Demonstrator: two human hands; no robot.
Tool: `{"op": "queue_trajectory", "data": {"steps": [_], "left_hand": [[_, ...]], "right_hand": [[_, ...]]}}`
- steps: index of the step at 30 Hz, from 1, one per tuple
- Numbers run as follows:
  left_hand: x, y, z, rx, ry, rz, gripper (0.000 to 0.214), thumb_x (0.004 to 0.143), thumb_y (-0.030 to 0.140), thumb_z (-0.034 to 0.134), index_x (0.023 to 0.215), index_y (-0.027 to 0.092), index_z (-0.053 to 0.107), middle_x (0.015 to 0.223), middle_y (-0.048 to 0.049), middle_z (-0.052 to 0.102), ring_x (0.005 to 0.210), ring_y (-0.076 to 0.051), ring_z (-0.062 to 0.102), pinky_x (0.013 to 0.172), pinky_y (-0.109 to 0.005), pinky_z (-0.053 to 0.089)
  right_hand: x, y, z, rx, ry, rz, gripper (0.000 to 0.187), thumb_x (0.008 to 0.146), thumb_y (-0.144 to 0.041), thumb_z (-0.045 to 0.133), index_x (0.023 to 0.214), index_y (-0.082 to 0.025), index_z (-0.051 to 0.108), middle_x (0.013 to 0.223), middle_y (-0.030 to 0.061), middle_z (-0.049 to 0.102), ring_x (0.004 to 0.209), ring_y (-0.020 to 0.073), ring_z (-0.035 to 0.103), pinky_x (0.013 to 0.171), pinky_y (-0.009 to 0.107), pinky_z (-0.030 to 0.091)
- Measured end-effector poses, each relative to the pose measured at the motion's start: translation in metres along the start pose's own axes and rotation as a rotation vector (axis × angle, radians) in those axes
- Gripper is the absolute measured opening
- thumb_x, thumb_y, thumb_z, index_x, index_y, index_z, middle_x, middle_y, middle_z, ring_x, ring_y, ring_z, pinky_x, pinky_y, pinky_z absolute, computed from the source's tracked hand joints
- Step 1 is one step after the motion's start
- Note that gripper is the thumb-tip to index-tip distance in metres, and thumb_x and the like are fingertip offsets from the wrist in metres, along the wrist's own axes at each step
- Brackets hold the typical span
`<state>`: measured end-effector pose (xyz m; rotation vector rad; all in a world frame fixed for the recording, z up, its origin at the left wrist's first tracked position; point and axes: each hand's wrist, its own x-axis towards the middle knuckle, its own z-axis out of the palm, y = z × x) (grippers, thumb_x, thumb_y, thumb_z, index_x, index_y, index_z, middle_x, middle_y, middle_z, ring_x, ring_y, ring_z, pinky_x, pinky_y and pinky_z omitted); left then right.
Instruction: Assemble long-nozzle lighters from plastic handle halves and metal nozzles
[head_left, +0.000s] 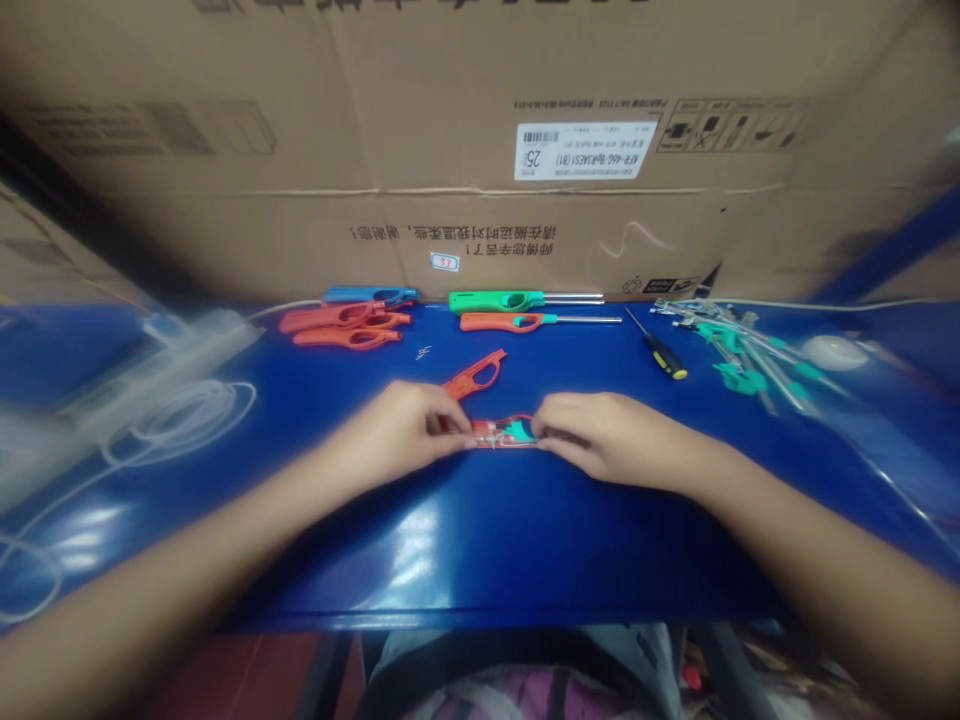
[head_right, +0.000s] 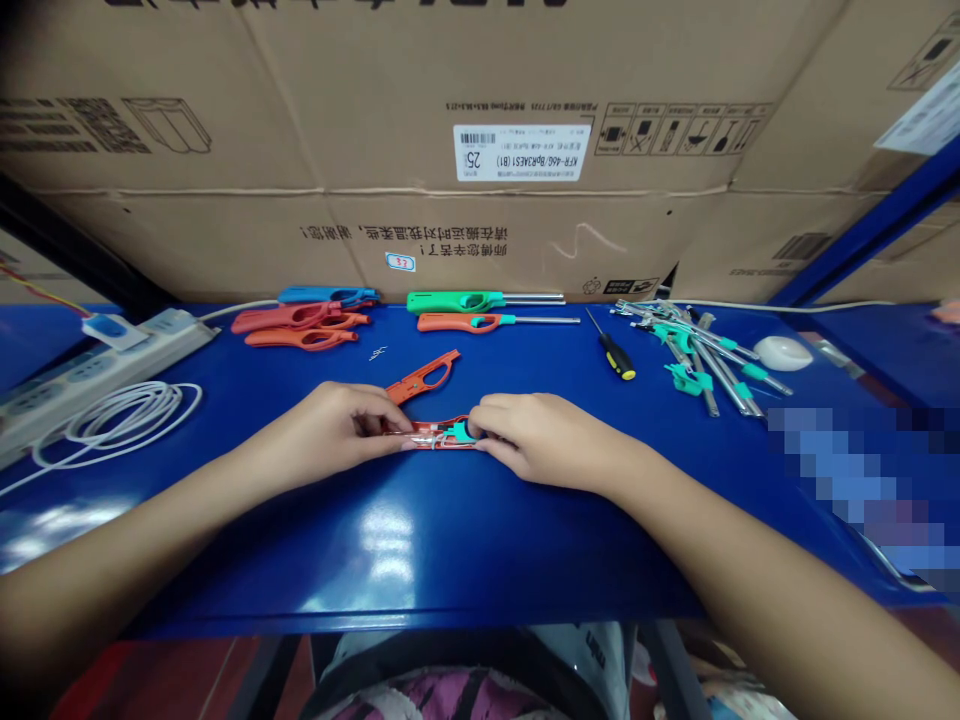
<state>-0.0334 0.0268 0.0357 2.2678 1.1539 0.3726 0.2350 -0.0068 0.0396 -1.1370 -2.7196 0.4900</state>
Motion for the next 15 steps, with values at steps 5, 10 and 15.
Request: {"op": "queue_trajectory", "data": {"steps": [5, 10, 15], "left_hand": [[-0.0012, 0.0013, 0.0004, 0.012, 0.015, 0.034, 0.011, 0.081, 0.028, 0.074, 0.084, 0.02, 0.08, 0.08, -0.0027, 0.075, 0.064, -0.014, 0.061, 0.061, -0.023, 0.043], [-0.0014, 0.0021, 0.0007, 0.016, 0.009, 0.026, 0.01, 0.082, 0.027, 0.073, 0.083, 0.019, 0.079, 0.079, -0.0022, 0.074, 0.064, -0.013, 0.06, 0.061, -0.023, 0.042], [-0.0001, 0.0017, 0.0004, -0.001, -0.016, -0.005, 0.01, 0.08, 0.027, 0.075, 0.084, 0.019, 0.079, 0.078, -0.0023, 0.074, 0.062, -0.013, 0.06, 0.059, -0.022, 0.042]], "right_hand": [[0.0001, 0.0005, 0.0004, 0.008, 0.01, -0.002, 0.014, 0.1, -0.023, 0.05, 0.097, -0.02, 0.064, 0.093, 0.0046, 0.066, 0.08, 0.017, 0.06, 0.068, 0.028, 0.041], [0.0024, 0.0028, 0.005, 0.03, 0.03, 0.029, 0.011, 0.098, -0.022, 0.053, 0.094, -0.02, 0.064, 0.092, 0.004, 0.065, 0.08, 0.0166, 0.059, 0.068, 0.028, 0.04], [0.0029, 0.0025, 0.0077, 0.032, 0.043, 0.06, 0.01, 0.097, -0.021, 0.053, 0.093, -0.02, 0.063, 0.091, 0.003, 0.065, 0.079, 0.0161, 0.059, 0.068, 0.027, 0.039]]}}
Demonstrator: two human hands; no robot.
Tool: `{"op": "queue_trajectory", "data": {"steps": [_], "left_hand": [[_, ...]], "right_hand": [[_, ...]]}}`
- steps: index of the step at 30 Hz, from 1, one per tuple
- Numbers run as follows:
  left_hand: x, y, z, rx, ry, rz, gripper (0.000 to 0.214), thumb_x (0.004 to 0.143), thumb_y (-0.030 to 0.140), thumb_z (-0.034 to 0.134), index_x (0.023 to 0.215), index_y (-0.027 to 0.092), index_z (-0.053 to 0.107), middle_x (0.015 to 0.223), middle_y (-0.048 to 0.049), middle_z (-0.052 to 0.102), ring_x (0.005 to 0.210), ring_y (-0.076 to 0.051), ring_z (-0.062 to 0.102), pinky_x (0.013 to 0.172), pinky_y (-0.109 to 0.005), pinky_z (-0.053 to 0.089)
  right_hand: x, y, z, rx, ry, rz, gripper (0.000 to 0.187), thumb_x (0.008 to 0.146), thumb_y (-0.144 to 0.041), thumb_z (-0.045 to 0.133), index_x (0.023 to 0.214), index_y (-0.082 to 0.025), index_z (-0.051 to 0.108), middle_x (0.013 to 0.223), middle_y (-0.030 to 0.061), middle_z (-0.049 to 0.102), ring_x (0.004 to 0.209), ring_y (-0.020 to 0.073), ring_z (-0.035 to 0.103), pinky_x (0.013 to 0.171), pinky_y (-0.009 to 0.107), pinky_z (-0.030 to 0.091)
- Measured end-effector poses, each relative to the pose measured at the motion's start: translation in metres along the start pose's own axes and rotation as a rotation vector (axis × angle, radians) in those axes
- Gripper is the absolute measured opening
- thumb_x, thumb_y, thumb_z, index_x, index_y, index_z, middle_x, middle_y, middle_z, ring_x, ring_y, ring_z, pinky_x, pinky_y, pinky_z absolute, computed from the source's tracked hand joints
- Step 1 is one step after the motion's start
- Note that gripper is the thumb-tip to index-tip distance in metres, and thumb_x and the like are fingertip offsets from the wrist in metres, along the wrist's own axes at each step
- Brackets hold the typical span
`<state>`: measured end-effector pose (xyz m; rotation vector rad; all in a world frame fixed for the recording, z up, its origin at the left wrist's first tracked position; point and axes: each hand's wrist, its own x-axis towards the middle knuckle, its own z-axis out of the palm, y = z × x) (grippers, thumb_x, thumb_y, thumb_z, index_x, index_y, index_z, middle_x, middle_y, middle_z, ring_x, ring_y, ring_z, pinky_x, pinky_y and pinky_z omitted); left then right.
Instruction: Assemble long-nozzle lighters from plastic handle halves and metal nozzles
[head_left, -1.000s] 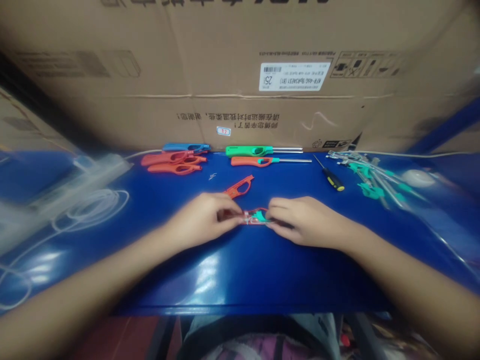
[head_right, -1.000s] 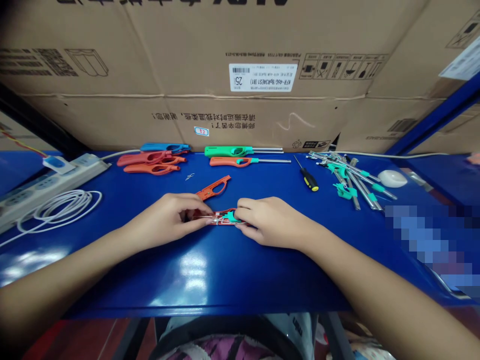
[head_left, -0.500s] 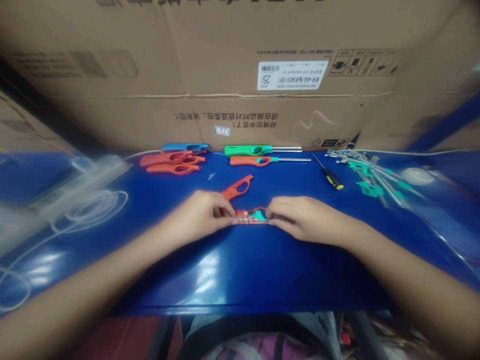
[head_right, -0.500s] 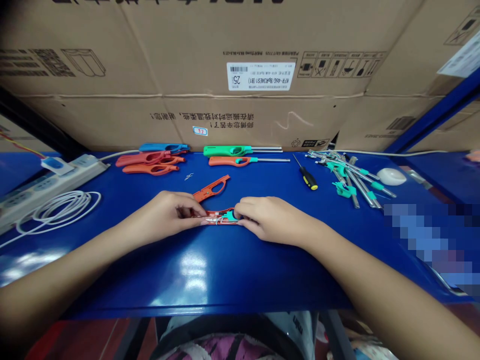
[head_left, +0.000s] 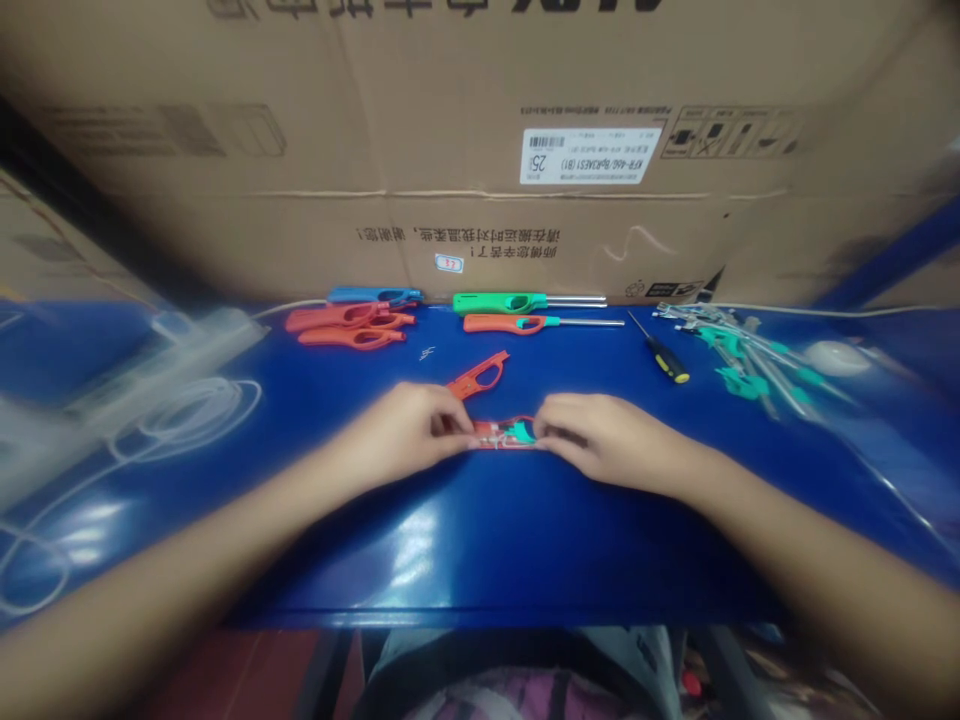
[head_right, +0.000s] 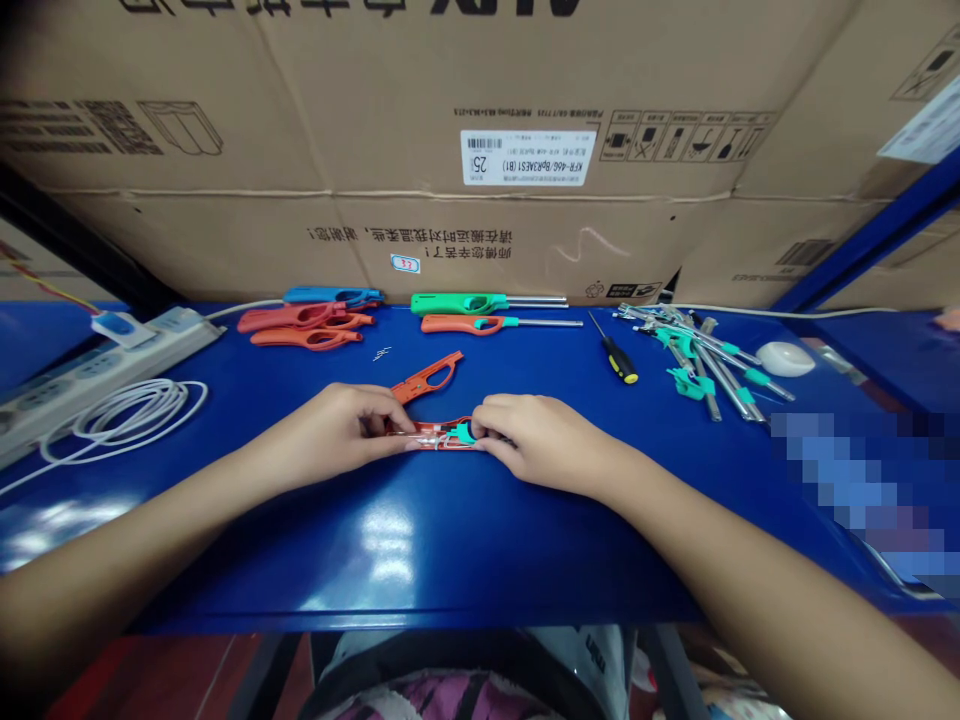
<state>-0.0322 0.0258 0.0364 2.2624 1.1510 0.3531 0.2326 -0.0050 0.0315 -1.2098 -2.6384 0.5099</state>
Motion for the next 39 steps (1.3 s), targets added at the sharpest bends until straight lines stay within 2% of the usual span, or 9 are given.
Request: {"op": "queue_trajectory", "data": {"steps": [5, 13, 16, 26, 30, 35, 39], "left_hand": [[0.0, 0.0, 0.001, -0.008, -0.007, -0.001, 0.011, 0.081, 0.026, 0.073, 0.085, 0.018, 0.079, 0.079, -0.0026, 0.074, 0.062, -0.013, 0.06, 0.059, -0.022, 0.042], [-0.001, 0.001, 0.002, -0.071, -0.059, -0.019, 0.012, 0.083, 0.024, 0.071, 0.089, 0.018, 0.079, 0.084, -0.0035, 0.075, 0.065, -0.013, 0.063, 0.06, -0.022, 0.046], [-0.001, 0.0, 0.005, -0.113, -0.072, -0.041, 0.015, 0.084, 0.023, 0.071, 0.096, 0.019, 0.079, 0.079, -0.0022, 0.073, 0.062, -0.012, 0.062, 0.059, -0.022, 0.046], [-0.004, 0.001, 0.009, -0.024, 0.002, 0.081, 0.015, 0.086, 0.019, 0.072, 0.097, 0.021, 0.081, 0.087, -0.0029, 0.073, 0.073, -0.014, 0.065, 0.069, -0.025, 0.048], [-0.003, -0.001, 0.01, -0.011, 0.002, 0.124, 0.015, 0.087, 0.019, 0.071, 0.099, 0.021, 0.081, 0.09, -0.0033, 0.073, 0.078, -0.015, 0.067, 0.073, -0.026, 0.05], [-0.003, -0.004, 0.011, 0.006, -0.007, 0.152, 0.017, 0.088, 0.022, 0.072, 0.102, 0.022, 0.08, 0.086, -0.0032, 0.073, 0.077, -0.016, 0.067, 0.073, -0.028, 0.05], [-0.003, -0.004, 0.011, 0.009, -0.008, 0.168, 0.017, 0.087, 0.02, 0.072, 0.102, 0.021, 0.08, 0.086, -0.0034, 0.073, 0.077, -0.015, 0.067, 0.073, -0.027, 0.05]], "right_hand": [[-0.001, -0.003, 0.002, -0.024, 0.026, 0.031, 0.009, 0.096, -0.024, 0.055, 0.091, -0.021, 0.063, 0.09, 0.002, 0.065, 0.073, 0.0146, 0.056, 0.064, 0.026, 0.036], [0.005, -0.008, 0.008, 0.097, 0.108, 0.225, 0.005, 0.086, -0.024, 0.068, 0.084, -0.02, 0.067, 0.082, -0.0007, 0.067, 0.069, 0.0119, 0.057, 0.06, 0.024, 0.034], [0.006, -0.009, 0.009, 0.092, 0.115, 0.239, 0.005, 0.085, -0.024, 0.069, 0.082, -0.021, 0.067, 0.079, -0.0018, 0.066, 0.068, 0.0113, 0.056, 0.059, 0.023, 0.032], [0.006, -0.006, 0.005, 0.198, 0.071, 0.261, 0.006, 0.086, -0.021, 0.065, 0.084, -0.019, 0.071, 0.077, -0.0006, 0.068, 0.064, 0.0112, 0.056, 0.06, 0.023, 0.037], [0.006, -0.004, 0.006, 0.11, 0.083, 0.19, 0.006, 0.088, -0.021, 0.065, 0.085, -0.019, 0.07, 0.079, 0.0, 0.067, 0.065, 0.0113, 0.056, 0.06, 0.023, 0.036], [0.002, -0.004, 0.01, -0.231, 0.128, 0.018, 0.014, 0.095, -0.027, 0.058, 0.09, -0.018, 0.067, 0.086, 0.0023, 0.066, 0.071, 0.0133, 0.057, 0.058, 0.025, 0.03], [0.001, -0.005, 0.012, -0.412, 0.156, -0.08, 0.023, 0.1, -0.027, 0.051, 0.088, -0.016, 0.067, 0.083, 0.0033, 0.065, 0.07, 0.0138, 0.057, 0.058, 0.027, 0.027]]}}
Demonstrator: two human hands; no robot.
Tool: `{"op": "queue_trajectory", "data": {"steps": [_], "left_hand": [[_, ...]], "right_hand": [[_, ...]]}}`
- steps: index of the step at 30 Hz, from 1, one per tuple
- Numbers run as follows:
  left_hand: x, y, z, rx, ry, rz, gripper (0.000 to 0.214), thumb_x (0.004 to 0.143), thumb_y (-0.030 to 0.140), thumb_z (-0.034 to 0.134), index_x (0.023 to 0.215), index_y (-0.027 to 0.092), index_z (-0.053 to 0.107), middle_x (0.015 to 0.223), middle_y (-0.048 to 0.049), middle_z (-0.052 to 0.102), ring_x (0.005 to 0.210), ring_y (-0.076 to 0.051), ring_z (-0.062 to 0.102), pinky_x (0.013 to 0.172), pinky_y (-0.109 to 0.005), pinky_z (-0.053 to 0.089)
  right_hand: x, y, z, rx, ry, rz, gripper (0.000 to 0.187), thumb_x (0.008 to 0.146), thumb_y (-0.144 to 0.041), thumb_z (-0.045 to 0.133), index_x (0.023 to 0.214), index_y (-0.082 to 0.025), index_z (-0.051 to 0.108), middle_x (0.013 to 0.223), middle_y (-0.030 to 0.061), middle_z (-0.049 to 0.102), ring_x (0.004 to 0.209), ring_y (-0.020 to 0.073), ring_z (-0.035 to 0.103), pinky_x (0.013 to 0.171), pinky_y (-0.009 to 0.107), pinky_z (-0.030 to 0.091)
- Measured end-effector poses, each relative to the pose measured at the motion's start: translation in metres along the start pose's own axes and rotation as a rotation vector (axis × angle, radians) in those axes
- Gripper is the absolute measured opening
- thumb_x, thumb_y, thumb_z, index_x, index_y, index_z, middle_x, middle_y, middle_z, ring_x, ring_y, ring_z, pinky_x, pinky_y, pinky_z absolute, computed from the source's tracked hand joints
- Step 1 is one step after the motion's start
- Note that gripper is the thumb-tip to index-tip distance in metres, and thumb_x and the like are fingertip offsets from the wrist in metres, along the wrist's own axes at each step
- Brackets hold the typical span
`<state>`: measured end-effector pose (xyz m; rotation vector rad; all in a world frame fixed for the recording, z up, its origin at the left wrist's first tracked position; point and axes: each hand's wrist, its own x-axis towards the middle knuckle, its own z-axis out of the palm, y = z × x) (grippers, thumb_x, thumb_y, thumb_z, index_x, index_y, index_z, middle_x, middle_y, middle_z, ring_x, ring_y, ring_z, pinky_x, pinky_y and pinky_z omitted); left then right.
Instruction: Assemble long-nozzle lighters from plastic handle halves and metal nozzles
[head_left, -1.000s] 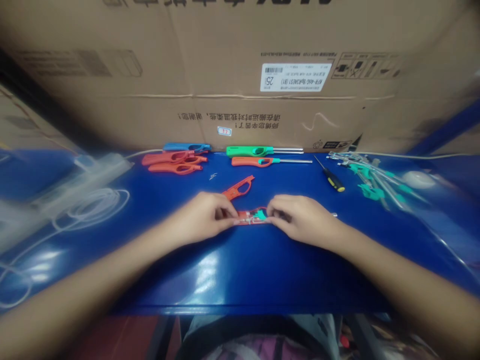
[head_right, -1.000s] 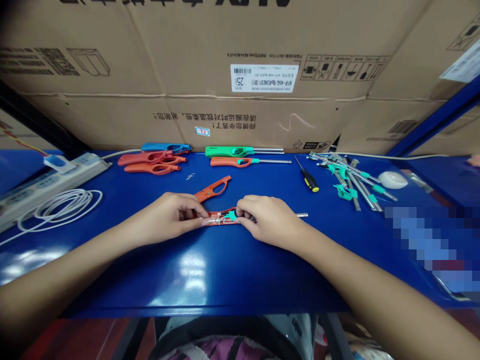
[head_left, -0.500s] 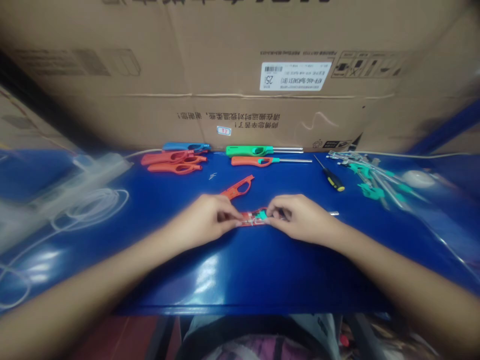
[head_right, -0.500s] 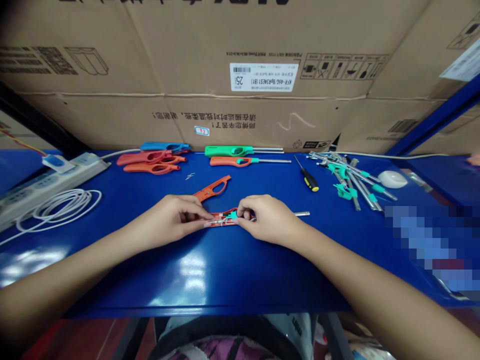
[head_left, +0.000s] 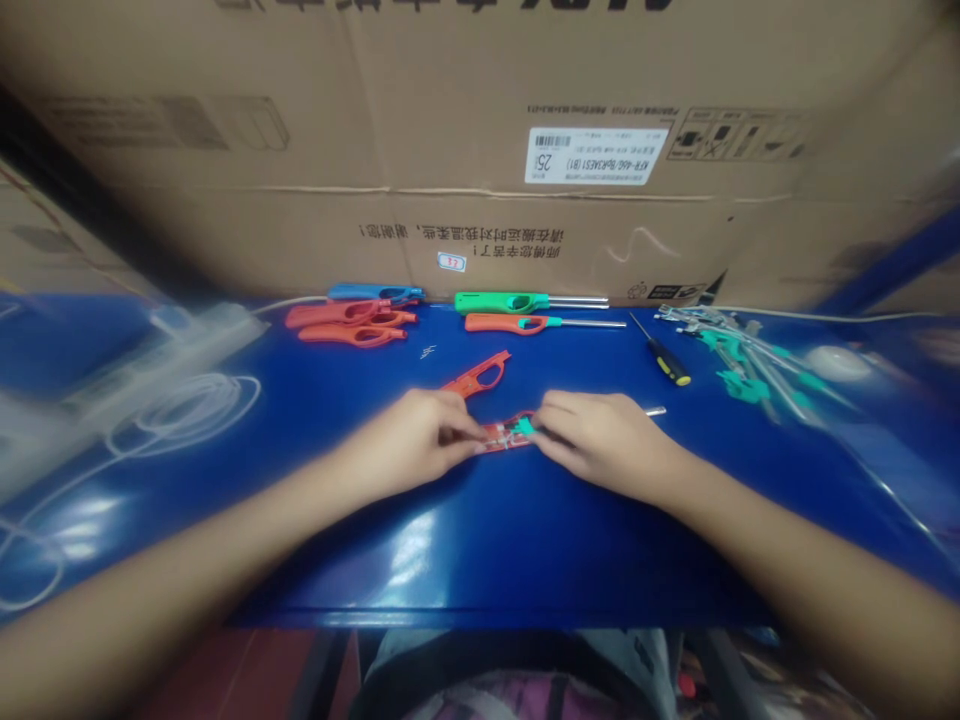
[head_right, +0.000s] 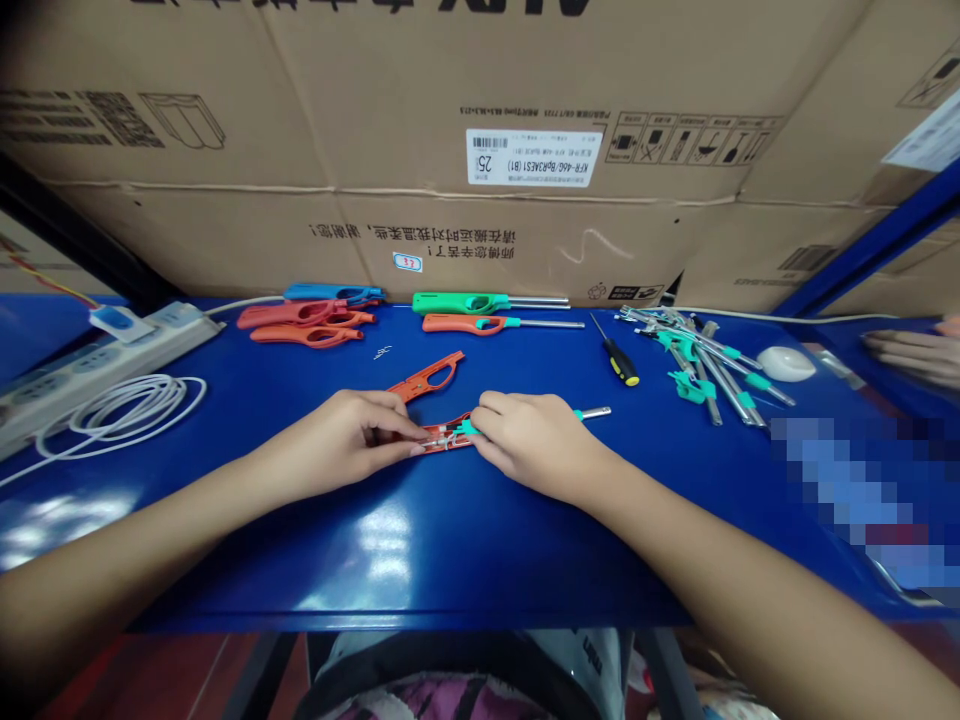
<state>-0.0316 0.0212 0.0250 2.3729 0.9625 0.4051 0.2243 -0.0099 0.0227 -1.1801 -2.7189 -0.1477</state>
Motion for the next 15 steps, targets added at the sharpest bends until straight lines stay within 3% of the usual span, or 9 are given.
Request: {"op": "queue_trajectory", "data": {"steps": [9, 15], "left_hand": [[-0.0005, 0.0017, -0.0002, -0.012, -0.002, 0.037, 0.017, 0.089, 0.025, 0.07, 0.102, 0.022, 0.081, 0.085, -0.003, 0.071, 0.074, -0.014, 0.066, 0.069, -0.026, 0.049], [-0.003, 0.0061, 0.004, -0.043, -0.035, 0.005, 0.02, 0.091, 0.028, 0.069, 0.107, 0.025, 0.079, 0.087, -0.0027, 0.07, 0.075, -0.014, 0.065, 0.069, -0.026, 0.049]], "right_hand": [[0.0006, -0.0039, 0.0018, -0.127, 0.095, -0.038, 0.025, 0.098, -0.027, 0.052, 0.079, -0.016, 0.065, 0.074, 0.0014, 0.063, 0.064, 0.0138, 0.056, 0.057, 0.031, 0.024], [-0.0003, -0.0045, -0.0031, -0.084, 0.027, 0.021, 0.024, 0.094, -0.029, 0.059, 0.075, -0.017, 0.065, 0.071, 0.0008, 0.063, 0.061, 0.0131, 0.054, 0.056, 0.03, 0.021]]}}
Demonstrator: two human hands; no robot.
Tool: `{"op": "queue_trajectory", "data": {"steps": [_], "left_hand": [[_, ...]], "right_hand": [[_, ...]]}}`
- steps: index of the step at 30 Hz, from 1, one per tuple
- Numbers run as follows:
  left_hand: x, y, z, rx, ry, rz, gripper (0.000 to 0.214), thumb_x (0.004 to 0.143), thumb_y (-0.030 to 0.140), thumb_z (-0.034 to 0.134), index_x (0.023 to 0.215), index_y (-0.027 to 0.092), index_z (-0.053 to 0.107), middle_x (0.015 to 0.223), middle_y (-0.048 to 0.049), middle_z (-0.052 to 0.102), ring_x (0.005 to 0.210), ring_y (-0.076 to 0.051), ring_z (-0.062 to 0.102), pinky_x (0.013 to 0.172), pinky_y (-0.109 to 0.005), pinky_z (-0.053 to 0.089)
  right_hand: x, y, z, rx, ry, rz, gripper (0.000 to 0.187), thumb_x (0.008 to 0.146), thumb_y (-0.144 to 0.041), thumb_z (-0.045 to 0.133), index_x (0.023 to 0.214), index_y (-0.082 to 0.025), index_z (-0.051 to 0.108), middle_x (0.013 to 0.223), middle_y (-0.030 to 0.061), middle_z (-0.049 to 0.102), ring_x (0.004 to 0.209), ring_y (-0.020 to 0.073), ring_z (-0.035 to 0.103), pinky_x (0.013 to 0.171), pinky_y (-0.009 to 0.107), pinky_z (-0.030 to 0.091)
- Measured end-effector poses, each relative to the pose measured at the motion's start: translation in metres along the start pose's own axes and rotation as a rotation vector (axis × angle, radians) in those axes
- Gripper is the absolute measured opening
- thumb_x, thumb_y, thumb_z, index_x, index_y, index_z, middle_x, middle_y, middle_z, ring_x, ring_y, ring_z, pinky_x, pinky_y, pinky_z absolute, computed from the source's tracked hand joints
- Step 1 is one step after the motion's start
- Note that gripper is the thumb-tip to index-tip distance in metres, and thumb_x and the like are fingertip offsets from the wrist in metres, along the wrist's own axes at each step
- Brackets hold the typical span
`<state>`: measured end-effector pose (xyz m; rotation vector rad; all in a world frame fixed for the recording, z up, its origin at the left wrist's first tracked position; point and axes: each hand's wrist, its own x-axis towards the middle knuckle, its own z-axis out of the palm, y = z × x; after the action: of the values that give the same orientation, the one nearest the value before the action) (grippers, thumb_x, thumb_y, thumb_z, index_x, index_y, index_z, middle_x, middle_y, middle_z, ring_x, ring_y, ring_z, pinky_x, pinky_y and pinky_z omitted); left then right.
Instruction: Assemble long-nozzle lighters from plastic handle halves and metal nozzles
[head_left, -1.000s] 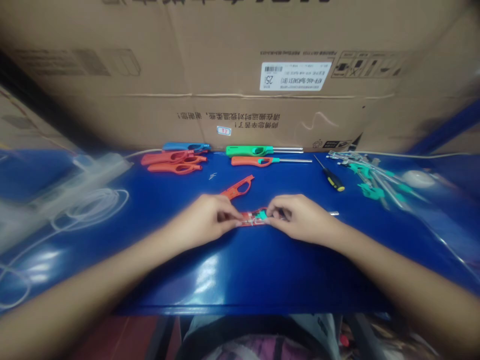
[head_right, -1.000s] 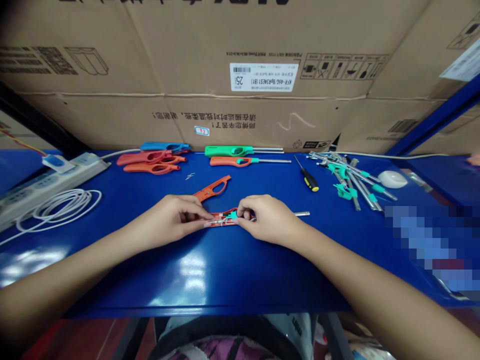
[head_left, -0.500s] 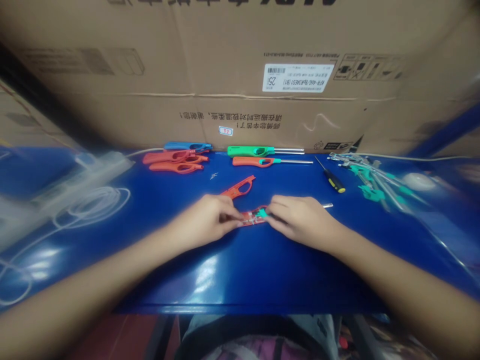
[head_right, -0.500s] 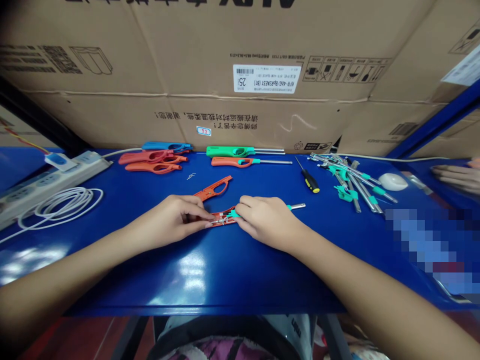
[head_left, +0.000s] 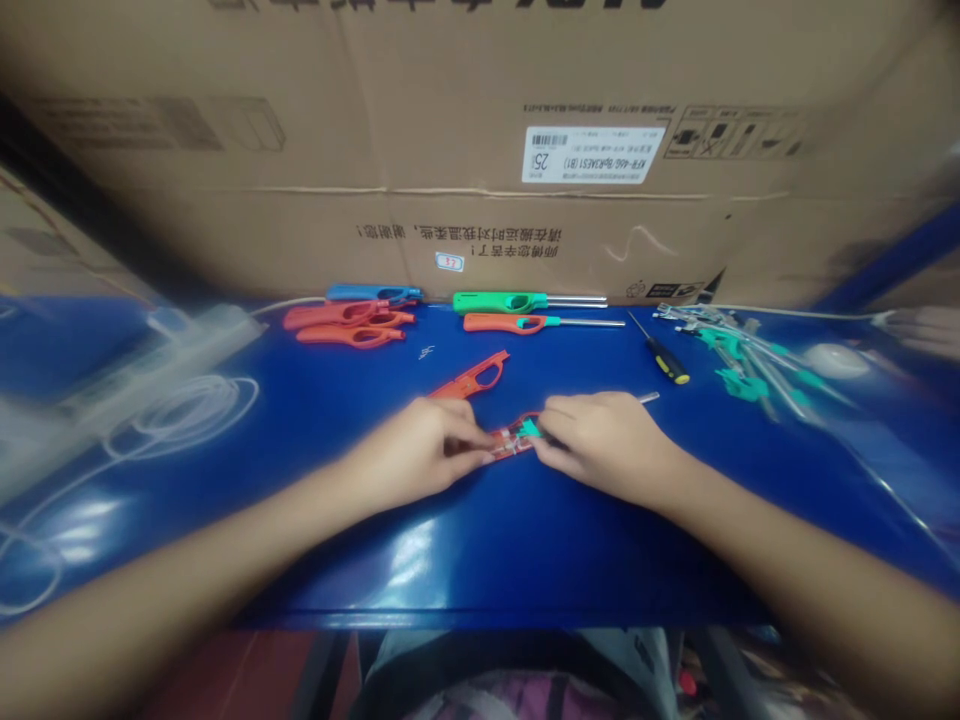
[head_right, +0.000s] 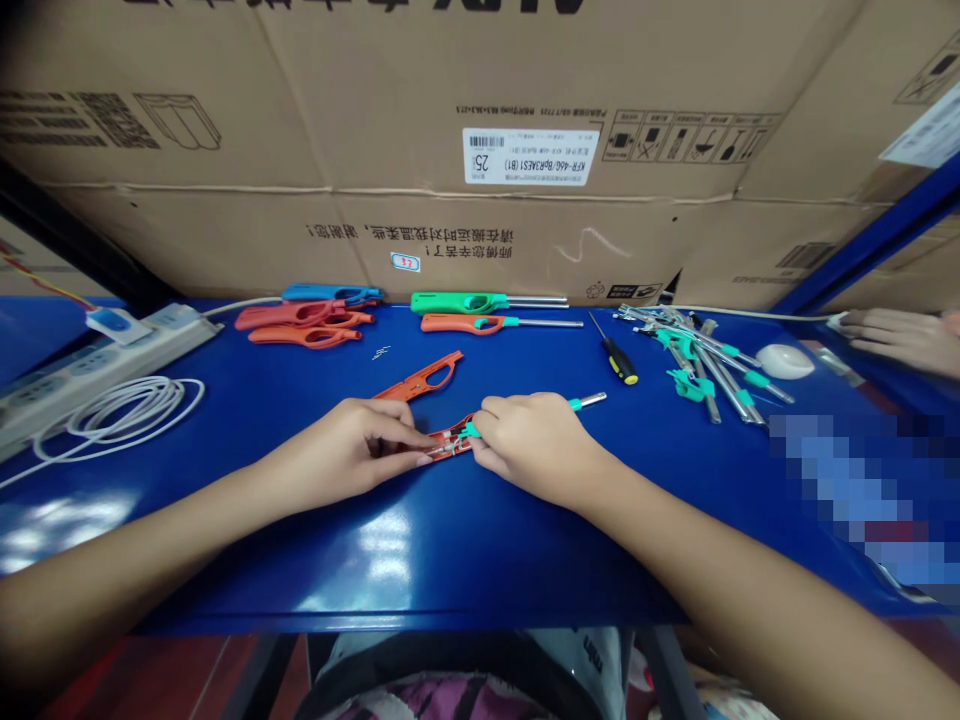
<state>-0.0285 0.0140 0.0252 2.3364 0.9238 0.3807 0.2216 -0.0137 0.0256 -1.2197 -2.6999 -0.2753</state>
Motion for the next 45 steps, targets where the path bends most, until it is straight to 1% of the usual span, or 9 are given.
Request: {"op": "queue_trajectory", "data": {"steps": [6, 12, 18, 22, 27, 30, 35, 40, 45], "left_hand": [[0.001, 0.004, 0.001, 0.002, 0.004, 0.011, 0.021, 0.09, 0.025, 0.069, 0.109, 0.025, 0.079, 0.089, -0.0028, 0.072, 0.08, -0.015, 0.067, 0.073, -0.027, 0.05], [0.0, 0.003, 0.005, -0.012, -0.001, 0.038, 0.022, 0.091, 0.025, 0.068, 0.111, 0.025, 0.078, 0.086, -0.0027, 0.069, 0.077, -0.015, 0.065, 0.071, -0.027, 0.049], [0.0, 0.002, 0.006, -0.018, -0.001, 0.039, 0.022, 0.091, 0.025, 0.068, 0.111, 0.025, 0.078, 0.086, -0.0029, 0.069, 0.077, -0.015, 0.064, 0.071, -0.027, 0.049], [0.0, 0.003, 0.005, -0.021, -0.003, 0.022, 0.021, 0.091, 0.027, 0.068, 0.109, 0.025, 0.079, 0.088, -0.0031, 0.07, 0.077, -0.014, 0.065, 0.07, -0.027, 0.05], [0.001, 0.005, 0.003, -0.024, -0.002, 0.009, 0.021, 0.09, 0.027, 0.07, 0.108, 0.026, 0.079, 0.088, -0.0026, 0.072, 0.08, -0.015, 0.066, 0.074, -0.027, 0.051], [0.001, 0.005, 0.003, -0.024, 0.005, 0.0, 0.02, 0.09, 0.029, 0.07, 0.107, 0.026, 0.079, 0.089, -0.0028, 0.072, 0.08, -0.016, 0.066, 0.074, -0.027, 0.051], [0.001, 0.003, 0.003, -0.03, 0.006, 0.017, 0.02, 0.09, 0.031, 0.069, 0.107, 0.026, 0.079, 0.089, -0.003, 0.072, 0.08, -0.016, 0.067, 0.075, -0.028, 0.051], [0.001, 0.003, 0.002, -0.025, 0.002, 0.021, 0.019, 0.09, 0.03, 0.07, 0.106, 0.025, 0.079, 0.089, -0.0034, 0.073, 0.082, -0.016, 0.067, 0.076, -0.028, 0.052], [0.002, 0.004, 0.002, -0.031, -0.011, 0.016, 0.019, 0.09, 0.028, 0.069, 0.106, 0.024, 0.079, 0.09, -0.0038, 0.073, 0.081, -0.016, 0.067, 0.074, -0.028, 0.051]], "right_hand": [[-0.002, 0.003, -0.011, 0.0, -0.123, -0.048, 0.028, 0.1, -0.028, 0.052, 0.079, -0.017, 0.066, 0.076, 0.0019, 0.066, 0.063, 0.0134, 0.055, 0.056, 0.031, 0.018], [-0.003, 0.0, -0.013, -0.044, -0.143, -0.073, 0.03, 0.1, -0.029, 0.05, 0.078, -0.017, 0.066, 0.075, 0.0039, 0.066, 0.06, 0.0138, 0.054, 0.056, 0.032, 0.017], [-0.001, -0.002, -0.009, -0.022, -0.148, -0.026, 0.027, 0.097, -0.03, 0.054, 0.078, -0.017, 0.066, 0.074, 0.0043, 0.066, 0.062, 0.0143, 0.056, 0.055, 0.032, 0.019], [-0.001, 0.003, -0.016, 0.09, -0.191, 0.021, 0.025, 0.098, -0.03, 0.054, 0.081, -0.018, 0.067, 0.078, 0.0028, 0.067, 0.066, 0.0143, 0.059, 0.055, 0.03, 0.022], [-0.008, 0.019, -0.03, 0.254, -0.253, 0.067, 0.009, 0.092, -0.026, 0.061, 0.091, -0.022, 0.069, 0.089, 0.0004, 0.068, 0.073, 0.0144, 0.061, 0.058, 0.027, 0.029], [-0.01, 0.026, -0.032, 0.296, -0.272, 0.062, 0.01, 0.093, -0.023, 0.059, 0.09, -0.022, 0.069, 0.09, 0.0009, 0.068, 0.075, 0.0148, 0.062, 0.06, 0.027, 0.033], [-0.007, 0.026, -0.03, 0.298, -0.291, 0.056, 0.017, 0.095, -0.021, 0.055, 0.084, -0.02, 0.067, 0.085, 0.0021, 0.066, 0.07, 0.0146, 0.059, 0.06, 0.027, 0.035], [-0.009, 0.027, -0.03, 0.327, -0.295, 0.053, 0.014, 0.094, -0.02, 0.056, 0.087, -0.021, 0.068, 0.088, 0.0018, 0.067, 0.073, 0.0146, 0.06, 0.062, 0.027, 0.036], [-0.009, 0.027, -0.028, 0.318, -0.25, 0.072, 0.009, 0.092, -0.022, 0.06, 0.092, -0.021, 0.068, 0.09, 0.0014, 0.067, 0.073, 0.0148, 0.06, 0.062, 0.027, 0.038]]}}
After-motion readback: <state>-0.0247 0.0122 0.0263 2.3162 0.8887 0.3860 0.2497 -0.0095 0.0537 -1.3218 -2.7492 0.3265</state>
